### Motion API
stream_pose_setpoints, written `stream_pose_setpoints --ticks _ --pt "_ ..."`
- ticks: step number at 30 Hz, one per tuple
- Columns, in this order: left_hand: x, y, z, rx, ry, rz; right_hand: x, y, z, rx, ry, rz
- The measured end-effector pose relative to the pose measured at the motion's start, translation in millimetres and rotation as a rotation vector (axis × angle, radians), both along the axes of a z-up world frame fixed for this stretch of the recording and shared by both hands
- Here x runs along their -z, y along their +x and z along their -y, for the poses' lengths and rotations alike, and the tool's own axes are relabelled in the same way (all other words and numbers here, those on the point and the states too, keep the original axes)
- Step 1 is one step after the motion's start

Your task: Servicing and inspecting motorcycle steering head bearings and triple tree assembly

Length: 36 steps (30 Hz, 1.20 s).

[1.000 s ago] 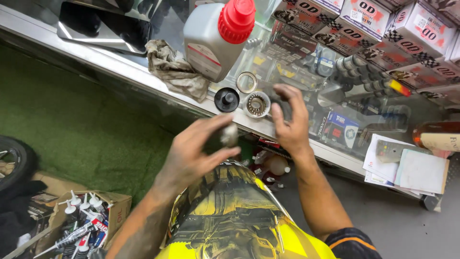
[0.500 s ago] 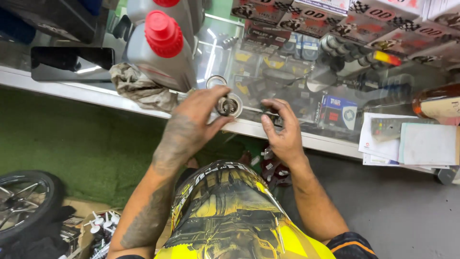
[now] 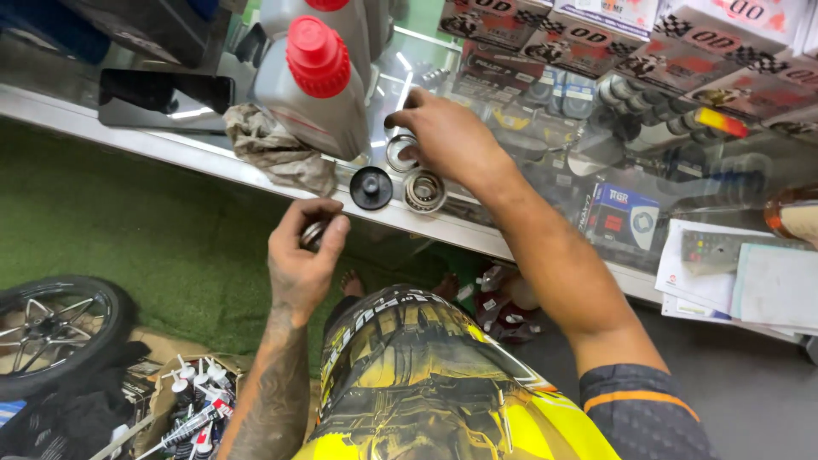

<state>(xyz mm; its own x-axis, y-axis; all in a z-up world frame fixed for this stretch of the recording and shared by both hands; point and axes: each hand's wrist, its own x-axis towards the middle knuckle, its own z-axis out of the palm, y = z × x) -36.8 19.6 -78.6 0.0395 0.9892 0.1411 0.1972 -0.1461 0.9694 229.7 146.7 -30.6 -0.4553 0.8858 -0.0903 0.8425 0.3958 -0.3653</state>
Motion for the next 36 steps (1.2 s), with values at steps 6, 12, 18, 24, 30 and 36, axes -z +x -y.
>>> stream_pose_setpoints --ticks 6,12,18,24,30,36 --pt "11.2 -18.0 11.9 -0.069 0.011 0.015 52.0 9.2 -35.5 -0.078 0.139 0.030" --pt "16.1 -25.6 10.2 -0.059 0.103 -0.007 6.4 30.3 -7.6 0.005 -0.033 -0.229" --pt "6.5 -30.3 -0.1 -0.056 0.138 -0.011 -28.9 45.3 48.7 0.154 -0.039 -0.394" --pt "-1.2 -39.8 -9.8 -0.070 0.240 -0.046 5.2 37.6 69.6 0.152 0.047 -0.269" --pt "-15.9 -26.2 -18.9 -0.006 0.442 -0.338 7.7 21.6 105.7 0.192 0.080 -0.367" --pt "-21.4 30.6 -21.0 0.104 0.269 -0.868 38.3 20.3 112.3 0.208 0.087 -0.388"
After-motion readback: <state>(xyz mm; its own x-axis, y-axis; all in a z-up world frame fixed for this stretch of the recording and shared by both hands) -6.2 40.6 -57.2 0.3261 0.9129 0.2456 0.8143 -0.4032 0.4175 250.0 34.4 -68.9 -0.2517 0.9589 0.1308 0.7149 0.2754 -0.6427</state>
